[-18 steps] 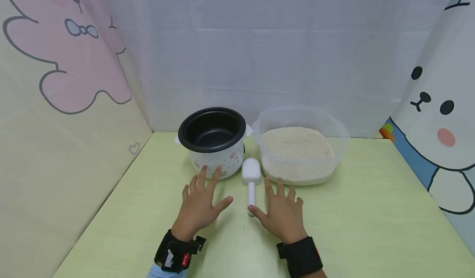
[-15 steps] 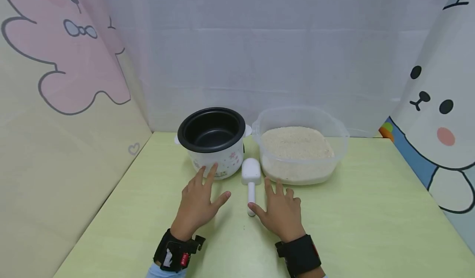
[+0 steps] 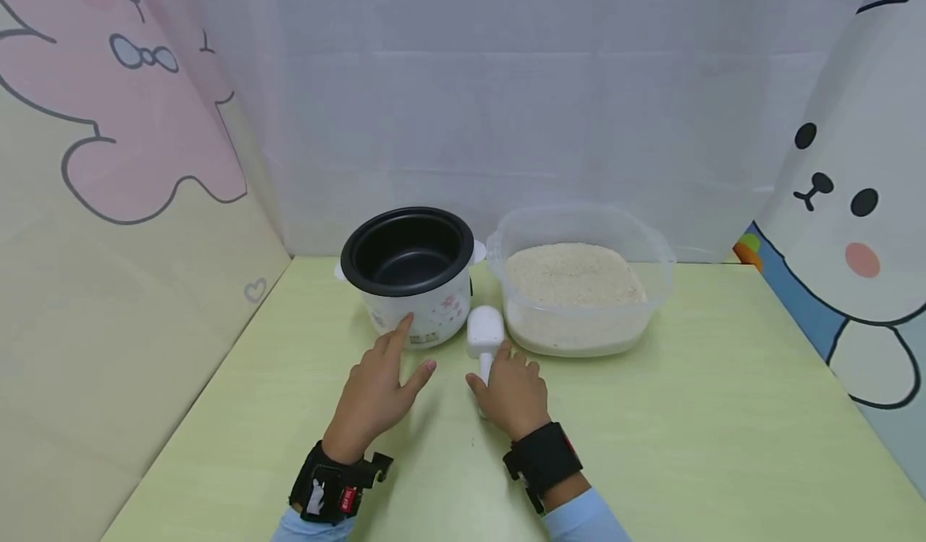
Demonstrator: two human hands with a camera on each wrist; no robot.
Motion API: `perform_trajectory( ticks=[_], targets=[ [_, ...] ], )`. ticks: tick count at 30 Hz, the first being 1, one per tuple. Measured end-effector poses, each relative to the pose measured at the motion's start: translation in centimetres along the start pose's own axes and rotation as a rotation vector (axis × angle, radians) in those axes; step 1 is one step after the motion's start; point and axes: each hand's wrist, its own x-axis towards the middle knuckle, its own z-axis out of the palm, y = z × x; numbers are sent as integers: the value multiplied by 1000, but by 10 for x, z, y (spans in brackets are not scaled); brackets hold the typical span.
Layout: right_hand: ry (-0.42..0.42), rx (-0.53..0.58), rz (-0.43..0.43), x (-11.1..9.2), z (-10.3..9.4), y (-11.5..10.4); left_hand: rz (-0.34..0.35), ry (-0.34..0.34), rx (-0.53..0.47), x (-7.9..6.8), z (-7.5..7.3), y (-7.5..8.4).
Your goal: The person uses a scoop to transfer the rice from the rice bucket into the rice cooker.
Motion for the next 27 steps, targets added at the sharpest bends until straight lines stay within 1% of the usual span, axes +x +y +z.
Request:
perform_trajectory(
  ticks=[4,8,14,19,22,24,27],
  targets=[
    [-25,2,90,10,14,-6,-9,11,3,0,-1,-1],
    [-31,-9,133,14,23,-9,-14,36,5,1,-2,-3],
    [-47,-3,101,16,26,-7,-25,82,-2,5,-5,-9],
    [-75,26,82,15,24,-3,-50,95,-14,11,-7,-19],
    [-85,31,75,14,21,-2,-90,89,-34,16,-11,-27],
    [-83,36,62,13,20,-2,-131,86,-59,21,-16,-35],
    [-83,43,36,12,18,-2,-179,96,-76,29,-22,-50]
  ],
)
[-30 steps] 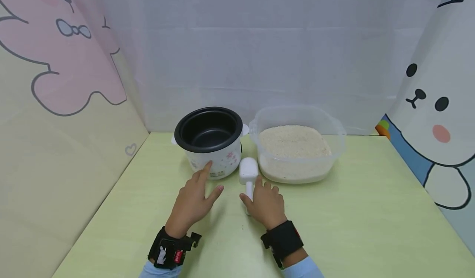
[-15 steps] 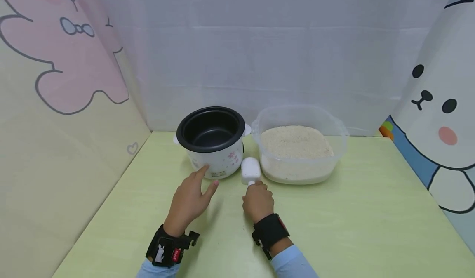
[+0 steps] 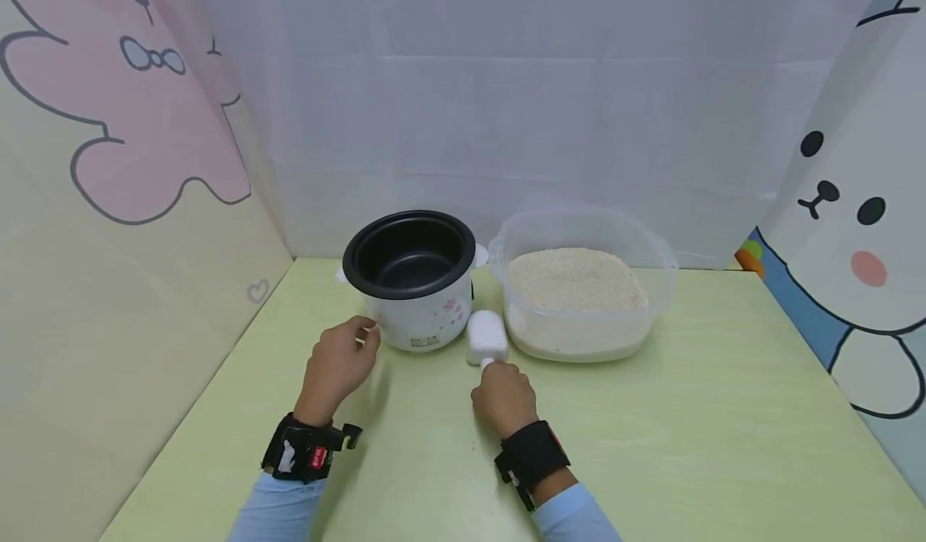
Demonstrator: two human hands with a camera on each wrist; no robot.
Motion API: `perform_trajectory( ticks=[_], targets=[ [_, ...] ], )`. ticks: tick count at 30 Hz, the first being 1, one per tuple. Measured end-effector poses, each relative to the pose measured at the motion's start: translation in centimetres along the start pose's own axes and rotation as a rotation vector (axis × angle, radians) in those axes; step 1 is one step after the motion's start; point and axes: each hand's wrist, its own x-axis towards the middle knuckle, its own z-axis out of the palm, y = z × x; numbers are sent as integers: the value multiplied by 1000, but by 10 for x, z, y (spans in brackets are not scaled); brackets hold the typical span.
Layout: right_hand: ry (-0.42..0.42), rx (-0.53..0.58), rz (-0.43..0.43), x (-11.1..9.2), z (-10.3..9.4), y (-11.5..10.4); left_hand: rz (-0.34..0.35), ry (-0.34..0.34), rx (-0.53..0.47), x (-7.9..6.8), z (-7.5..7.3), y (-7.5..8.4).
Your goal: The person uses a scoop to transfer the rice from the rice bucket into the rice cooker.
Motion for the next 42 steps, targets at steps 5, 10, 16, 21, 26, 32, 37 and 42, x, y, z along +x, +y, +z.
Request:
perform_trajectory(
  ticks=[5,10,16,21,26,32,37,42],
  targets=[
    [6,49,-36,-3,-5,2,-65,41,-7,20,-4,-20],
    [2,114,-19,-6,-5,7,-111,85,-44,38,-2,-33],
    [28,138,-32,-6,-2,10,-123,202,-73,59,9,-43],
    [38,146,-29,-6,-3,11,-145,286,-163,73,14,-43],
    [37,160,-5,-8,-4,10,-147,355,-211,90,14,-46],
    [53,144,6,-11,-8,10,-130,367,-275,106,15,-43],
    [86,70,33,-15,-12,9,-136,367,-302,109,18,-40],
    [135,-41,9,-19,-14,6,-170,355,-339,107,22,-39]
  ],
)
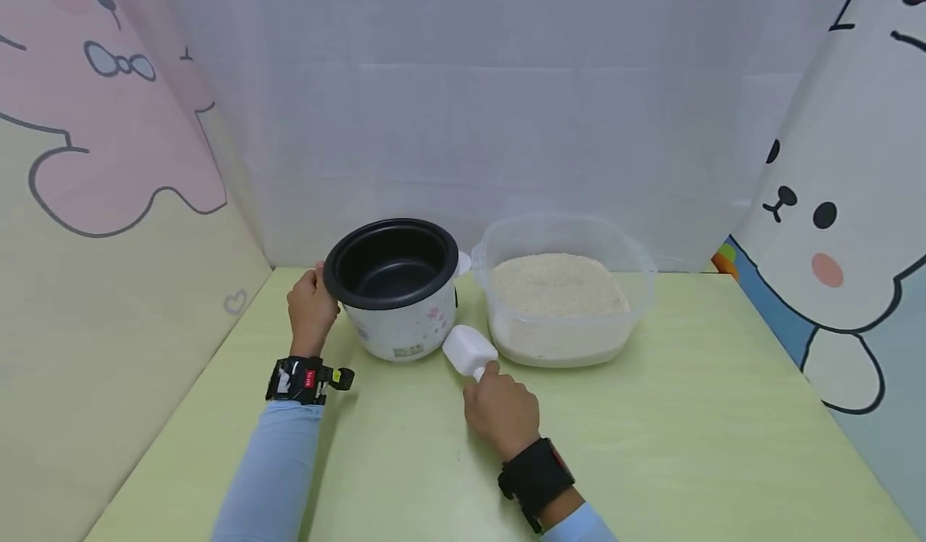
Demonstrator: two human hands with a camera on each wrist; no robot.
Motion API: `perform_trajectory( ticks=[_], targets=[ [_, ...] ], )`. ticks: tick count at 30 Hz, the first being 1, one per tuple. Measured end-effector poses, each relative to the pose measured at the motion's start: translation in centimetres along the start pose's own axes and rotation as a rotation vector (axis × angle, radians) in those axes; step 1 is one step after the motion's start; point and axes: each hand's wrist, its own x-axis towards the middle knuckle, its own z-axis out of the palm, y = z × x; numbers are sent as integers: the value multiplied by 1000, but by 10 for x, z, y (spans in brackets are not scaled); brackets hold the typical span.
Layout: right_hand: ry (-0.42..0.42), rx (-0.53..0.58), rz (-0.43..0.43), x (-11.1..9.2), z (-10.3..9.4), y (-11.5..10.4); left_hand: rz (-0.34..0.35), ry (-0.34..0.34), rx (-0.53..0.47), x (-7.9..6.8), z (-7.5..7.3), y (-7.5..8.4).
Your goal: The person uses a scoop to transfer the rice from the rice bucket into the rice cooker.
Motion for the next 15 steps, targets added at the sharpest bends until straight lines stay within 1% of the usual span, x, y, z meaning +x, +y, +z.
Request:
perform_trajectory(
  ticks=[3,6,10,12,15],
  targets=[
    [41,-37,-30,0,-5,-2,-28,-10,-32,2,2,-1],
    [79,-59,-88,0,-15,-4,-57,-19,-89,3,4,-2],
    [119,-99,-171,1,-33,-9,-88,-30,-131,4,5,-1],
    [132,-117,-191,2,-43,-11,-105,-36,-144,4,6,0],
    [144,-126,-216,4,-58,-13,-125,-47,-201,3,9,0]
  ],
)
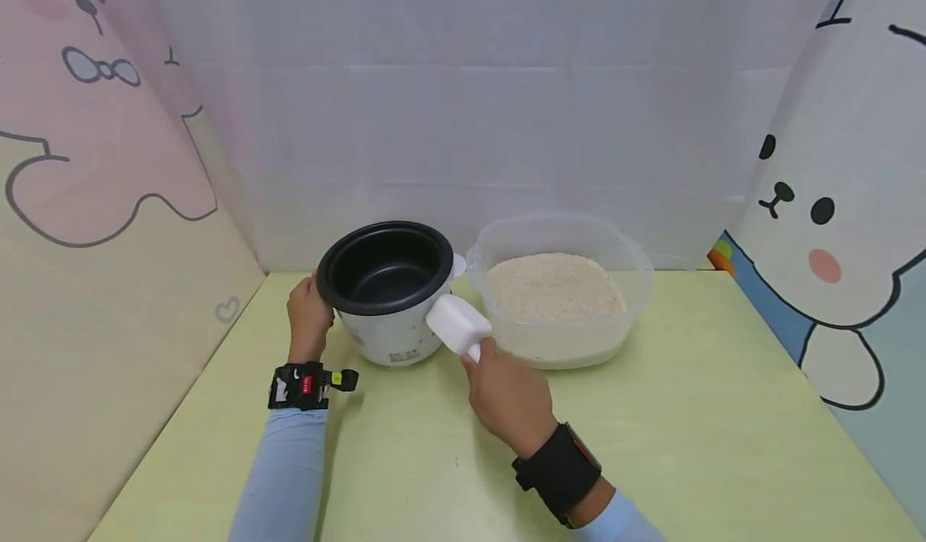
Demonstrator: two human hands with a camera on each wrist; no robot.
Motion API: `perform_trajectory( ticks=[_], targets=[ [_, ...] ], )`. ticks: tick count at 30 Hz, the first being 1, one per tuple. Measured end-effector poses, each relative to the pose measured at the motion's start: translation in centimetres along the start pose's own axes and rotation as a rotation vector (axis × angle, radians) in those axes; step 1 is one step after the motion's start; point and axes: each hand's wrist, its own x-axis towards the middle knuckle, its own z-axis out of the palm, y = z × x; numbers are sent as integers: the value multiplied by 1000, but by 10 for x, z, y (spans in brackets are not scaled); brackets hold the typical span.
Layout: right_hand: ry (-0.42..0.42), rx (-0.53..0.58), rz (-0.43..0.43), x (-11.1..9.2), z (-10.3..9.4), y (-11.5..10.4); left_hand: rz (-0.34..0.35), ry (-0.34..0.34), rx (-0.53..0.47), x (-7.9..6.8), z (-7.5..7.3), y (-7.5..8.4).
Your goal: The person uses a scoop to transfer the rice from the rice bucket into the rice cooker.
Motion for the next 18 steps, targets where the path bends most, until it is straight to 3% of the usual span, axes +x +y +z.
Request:
perform_trajectory(
  ticks=[11,18],
  targets=[
    [7,21,7,18,-24,15,-11,-27,-182,-3,2,-2],
    [67,-22,-45,28,-32,19,-27,-49,-210,-1,1,-2]
  ],
)
